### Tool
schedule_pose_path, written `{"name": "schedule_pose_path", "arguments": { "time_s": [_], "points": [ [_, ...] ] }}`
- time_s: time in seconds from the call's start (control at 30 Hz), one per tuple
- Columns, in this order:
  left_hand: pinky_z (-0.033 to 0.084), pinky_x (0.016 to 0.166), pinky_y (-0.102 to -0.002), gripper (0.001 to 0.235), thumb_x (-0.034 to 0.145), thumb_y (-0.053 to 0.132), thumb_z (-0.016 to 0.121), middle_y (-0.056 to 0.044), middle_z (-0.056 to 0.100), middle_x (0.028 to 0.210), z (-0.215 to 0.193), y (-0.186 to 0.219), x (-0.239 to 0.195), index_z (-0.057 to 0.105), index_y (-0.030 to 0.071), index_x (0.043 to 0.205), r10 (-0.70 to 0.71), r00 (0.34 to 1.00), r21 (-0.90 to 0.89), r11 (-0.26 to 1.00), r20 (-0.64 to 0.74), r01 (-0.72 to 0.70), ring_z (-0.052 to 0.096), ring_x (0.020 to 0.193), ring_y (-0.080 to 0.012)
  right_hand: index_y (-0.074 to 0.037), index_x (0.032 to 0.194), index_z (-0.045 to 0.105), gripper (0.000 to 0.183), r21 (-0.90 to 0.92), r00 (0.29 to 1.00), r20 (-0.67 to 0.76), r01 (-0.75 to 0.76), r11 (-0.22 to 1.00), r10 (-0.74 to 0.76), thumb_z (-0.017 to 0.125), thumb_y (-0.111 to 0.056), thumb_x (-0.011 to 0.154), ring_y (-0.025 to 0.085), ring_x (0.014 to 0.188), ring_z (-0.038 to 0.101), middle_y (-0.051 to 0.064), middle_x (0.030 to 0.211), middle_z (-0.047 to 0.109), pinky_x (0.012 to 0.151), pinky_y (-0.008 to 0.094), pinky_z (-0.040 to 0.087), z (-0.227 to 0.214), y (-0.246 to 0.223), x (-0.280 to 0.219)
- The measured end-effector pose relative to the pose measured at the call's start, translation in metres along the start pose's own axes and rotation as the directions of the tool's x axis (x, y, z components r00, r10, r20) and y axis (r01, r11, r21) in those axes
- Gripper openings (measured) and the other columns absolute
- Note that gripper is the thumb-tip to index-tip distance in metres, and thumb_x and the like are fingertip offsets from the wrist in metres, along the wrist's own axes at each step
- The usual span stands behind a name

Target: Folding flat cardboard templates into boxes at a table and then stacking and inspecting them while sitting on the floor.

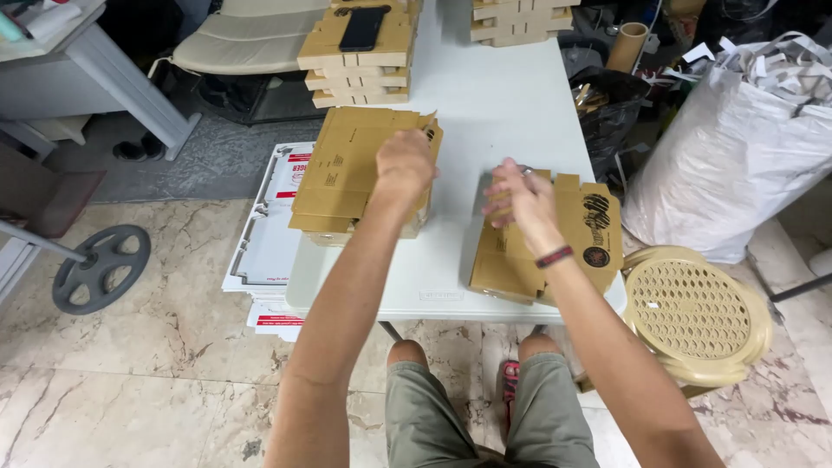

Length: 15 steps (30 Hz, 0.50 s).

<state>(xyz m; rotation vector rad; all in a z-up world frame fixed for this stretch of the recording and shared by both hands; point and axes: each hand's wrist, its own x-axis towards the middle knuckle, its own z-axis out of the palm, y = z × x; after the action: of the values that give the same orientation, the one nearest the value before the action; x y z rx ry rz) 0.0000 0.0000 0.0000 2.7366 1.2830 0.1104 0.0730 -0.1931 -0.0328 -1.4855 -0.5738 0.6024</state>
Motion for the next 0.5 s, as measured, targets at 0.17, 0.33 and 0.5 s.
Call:
{"name": "schedule_pose_path", "arguments": {
  "time_s": [0.17, 0.33, 0.5],
  "points": [
    [0.062, 0.078, -0.058, 0.043, 0.077, 0.015, 0.087, -0.028, 0.074, 0.099, -0.034, -0.007, -0.009, 0.073, -0.006, 0.112, 0.017, 0.997, -0.167, 0.986, 0.072, -0.005, 0.073, 0.097, -0.0447, 0.008, 0.122, 0.060, 0.056, 0.018, 0.996, 0.025, 0.080, 0.997, -0.081, 0.036, -0.042, 0.112, 0.029, 0.074, 0.074, 0.024, 0.101, 0.069, 0.053, 0.034, 0.061, -0.049, 0.005, -0.047],
    [0.062, 0.078, -0.059, 0.047, 0.072, 0.015, 0.091, -0.027, 0.074, 0.097, -0.026, -0.005, 0.000, 0.073, -0.007, 0.110, 0.028, 0.996, -0.106, 0.994, 0.086, -0.019, 0.073, 0.097, -0.0463, 0.009, 0.122, 0.059, 0.054, 0.062, 0.997, -0.006, 0.076, 0.995, -0.076, 0.032, -0.037, 0.113, 0.032, 0.077, 0.074, 0.025, 0.104, 0.069, 0.055, 0.036, 0.060, -0.076, 0.010, -0.092],
    [0.063, 0.081, -0.052, 0.047, 0.079, 0.012, 0.080, -0.029, 0.072, 0.108, -0.044, -0.022, -0.007, 0.069, -0.011, 0.118, 0.065, 0.978, -0.244, 0.970, 0.199, -0.015, 0.072, 0.104, -0.0439, 0.005, 0.124, 0.061, 0.057, 0.085, 1.000, 0.001, 0.030, 0.996, -0.031, 0.024, -0.038, 0.114, 0.033, 0.073, 0.074, 0.025, 0.102, 0.070, 0.055, 0.039, 0.061, -0.104, 0.039, -0.132]
  ]
}}
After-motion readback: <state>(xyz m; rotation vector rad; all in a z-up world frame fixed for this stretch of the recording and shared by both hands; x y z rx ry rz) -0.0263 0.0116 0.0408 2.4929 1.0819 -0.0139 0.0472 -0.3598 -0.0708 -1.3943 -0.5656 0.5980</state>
